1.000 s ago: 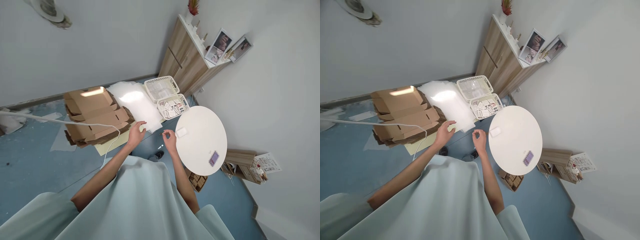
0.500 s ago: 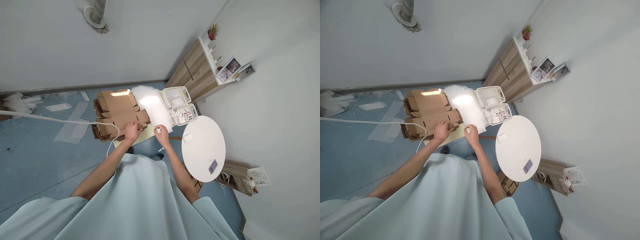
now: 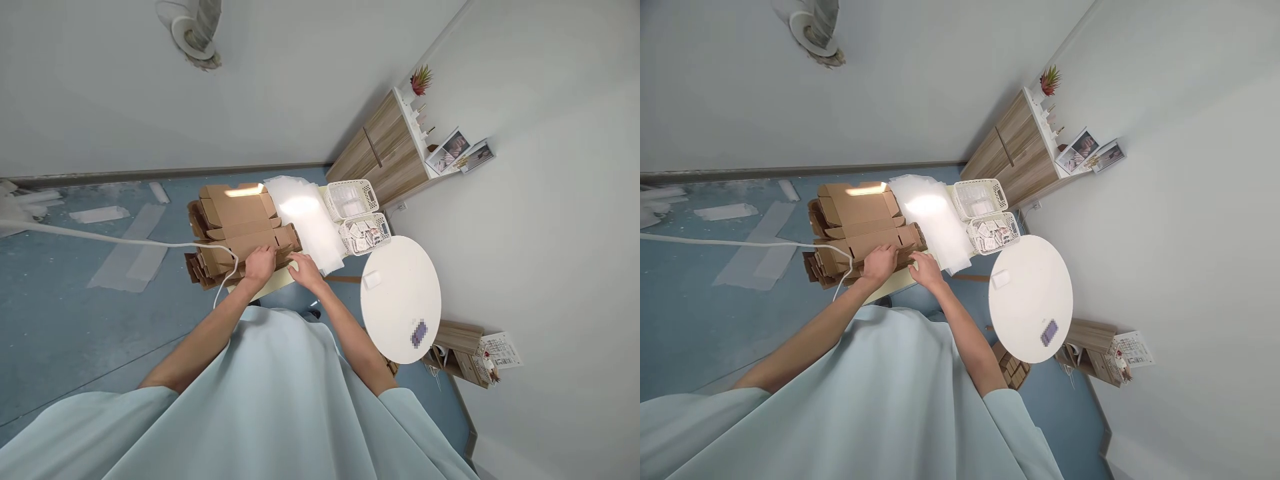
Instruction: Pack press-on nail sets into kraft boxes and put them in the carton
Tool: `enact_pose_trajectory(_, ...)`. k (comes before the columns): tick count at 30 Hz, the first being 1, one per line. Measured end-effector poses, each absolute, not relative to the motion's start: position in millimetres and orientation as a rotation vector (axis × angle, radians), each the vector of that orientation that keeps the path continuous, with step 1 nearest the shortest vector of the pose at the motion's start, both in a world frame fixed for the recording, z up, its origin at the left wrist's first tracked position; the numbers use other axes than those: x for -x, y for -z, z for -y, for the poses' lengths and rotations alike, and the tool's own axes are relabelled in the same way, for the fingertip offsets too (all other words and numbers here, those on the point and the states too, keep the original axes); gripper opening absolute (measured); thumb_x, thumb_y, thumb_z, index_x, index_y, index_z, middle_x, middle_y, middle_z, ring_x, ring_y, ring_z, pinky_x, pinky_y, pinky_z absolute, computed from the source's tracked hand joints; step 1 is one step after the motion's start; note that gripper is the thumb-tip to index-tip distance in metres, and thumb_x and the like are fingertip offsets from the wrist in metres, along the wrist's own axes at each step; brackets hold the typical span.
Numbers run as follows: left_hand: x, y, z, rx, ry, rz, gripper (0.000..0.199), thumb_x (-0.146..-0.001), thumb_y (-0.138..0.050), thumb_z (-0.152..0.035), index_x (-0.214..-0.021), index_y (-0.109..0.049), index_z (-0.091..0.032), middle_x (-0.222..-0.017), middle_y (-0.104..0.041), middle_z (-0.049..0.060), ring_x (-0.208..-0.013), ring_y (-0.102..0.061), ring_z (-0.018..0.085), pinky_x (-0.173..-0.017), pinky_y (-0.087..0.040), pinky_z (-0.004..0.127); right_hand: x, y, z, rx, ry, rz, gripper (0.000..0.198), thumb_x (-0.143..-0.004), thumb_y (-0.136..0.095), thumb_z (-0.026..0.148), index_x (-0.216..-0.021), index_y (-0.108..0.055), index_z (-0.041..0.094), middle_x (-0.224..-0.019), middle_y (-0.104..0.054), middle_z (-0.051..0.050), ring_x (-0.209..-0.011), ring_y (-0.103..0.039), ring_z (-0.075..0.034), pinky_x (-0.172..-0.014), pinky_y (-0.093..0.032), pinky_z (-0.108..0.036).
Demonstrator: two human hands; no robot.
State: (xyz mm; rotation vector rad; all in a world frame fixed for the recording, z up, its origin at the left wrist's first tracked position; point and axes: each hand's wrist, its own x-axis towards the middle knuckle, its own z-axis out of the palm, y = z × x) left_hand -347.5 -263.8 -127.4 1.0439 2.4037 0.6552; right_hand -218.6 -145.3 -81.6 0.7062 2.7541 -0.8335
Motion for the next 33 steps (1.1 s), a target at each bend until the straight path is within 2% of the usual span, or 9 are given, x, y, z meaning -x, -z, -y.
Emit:
enact_pose_trajectory(5,352.3,122.1,265.6,-1.059,-0.626,-2.358,0.042,-0.099,-0.04,-0.019,-0.107,-0.082,-0.016,-0.118,-0.074,0.026,-0.119,-0.069,0.041,-0.092,-0.059,0.051,227.2,93.3,149.1,-0.778,0.67,-2.612,0.041,-0.098,-0.07,0.021,-0.139,-0.07,0.019,-0.134,-0.078,-0.014,-0.128,-0.069,-0.035,-0.104,-0.059,-0.045)
enact_pose_trajectory(9,355.6,109.7,265.3,-1.092,-0.666,-2.317,0.041,-0.094,-0.045,-0.018,-0.106,-0.084,-0.018,-0.116,-0.078,0.023,-0.119,-0.071,0.04,-0.096,-0.06,0.052,229.4,98.3,151.7,-0.816,0.62,-2.574,0.029,-0.095,-0.071,0.019,-0.124,-0.073,0.02,-0.121,-0.081,-0.014,-0.123,-0.07,-0.035,-0.097,-0.06,-0.043)
enact_pose_trajectory(14,362.0,71.7,256.9,-1.105,-0.966,-2.358,0.046,-0.096,-0.046,-0.019,-0.122,-0.084,-0.02,-0.13,-0.08,0.017,-0.125,-0.071,0.039,-0.107,-0.058,0.056,233.0,97.0,150.3,-0.856,0.677,-2.535,0.02,-0.094,-0.074,0.025,-0.114,-0.075,0.023,-0.103,-0.082,-0.01,-0.111,-0.075,-0.034,-0.09,-0.061,-0.041)
enact_pose_trajectory(18,368.5,30.0,243.8,-1.108,-1.29,-2.362,0.05,-0.103,-0.044,-0.019,-0.139,-0.078,-0.024,-0.144,-0.076,0.009,-0.135,-0.069,0.034,-0.118,-0.054,0.054,231.8,81.7,142.0,-0.793,0.926,-2.567,0.02,-0.098,-0.074,0.032,-0.117,-0.078,0.026,-0.104,-0.084,-0.004,-0.103,-0.078,-0.027,-0.09,-0.061,-0.034)
enact_pose_trajectory(21,367.3,0.0,232.9,-1.165,-1.47,-2.29,0.049,-0.106,-0.046,-0.021,-0.145,-0.075,-0.028,-0.149,-0.073,0.005,-0.145,-0.063,0.031,-0.125,-0.049,0.054,225.1,55.0,125.0,-0.933,1.14,-2.63,0.025,-0.106,-0.066,0.043,-0.118,-0.08,0.028,-0.111,-0.085,-0.004,-0.106,-0.079,-0.024,-0.093,-0.062,-0.035)
enact_pose_trajectory(25,348.5,-30.7,215.6,-1.395,-1.502,-2.133,0.049,-0.108,-0.044,-0.022,-0.149,-0.072,-0.029,-0.155,-0.069,0.003,-0.153,-0.057,0.028,-0.128,-0.047,0.056,200.8,-4.0,85.0,-1.279,1.489,-2.735,0.06,-0.111,-0.04,0.066,-0.121,-0.082,0.023,-0.13,-0.081,-0.012,-0.126,-0.075,-0.025,-0.104,-0.061,-0.04)
enact_pose_trajectory(28,320.1,-41.4,197.6,-1.636,-1.475,-1.958,0.052,-0.108,-0.039,-0.017,-0.148,-0.071,-0.027,-0.155,-0.069,0.003,-0.155,-0.055,0.027,-0.129,-0.047,0.057,163.8,-54.7,55.1,-1.643,1.811,-2.677,0.08,-0.109,-0.026,0.075,-0.121,-0.081,0.019,-0.124,-0.081,-0.017,-0.12,-0.077,-0.027,-0.1,-0.063,-0.042)
enact_pose_trajectory(31,282.5,-39.3,177.3,-1.914,-1.462,-1.72,0.057,-0.107,-0.035,-0.01,-0.15,-0.07,-0.025,-0.156,-0.068,0.005,-0.155,-0.054,0.023,-0.128,-0.048,0.052,109.8,-95.7,40.3,-1.979,1.953,-2.666,0.073,-0.105,-0.041,0.078,-0.12,-0.08,0.018,-0.121,-0.082,-0.015,-0.108,-0.079,-0.025,-0.094,-0.064,-0.04)
enact_pose_trajectory(33,255.2,-32.6,163.8,-2.071,-1.472,-1.561,0.06,-0.106,-0.035,-0.007,-0.154,-0.066,-0.024,-0.157,-0.067,0.006,-0.155,-0.053,0.021,-0.127,-0.051,0.048,68.5,-113.4,40.7,-2.242,1.789,-2.687,0.063,-0.097,-0.06,0.075,-0.102,-0.082,0.016,-0.11,-0.084,-0.013,-0.101,-0.078,-0.025,-0.092,-0.062,-0.037)
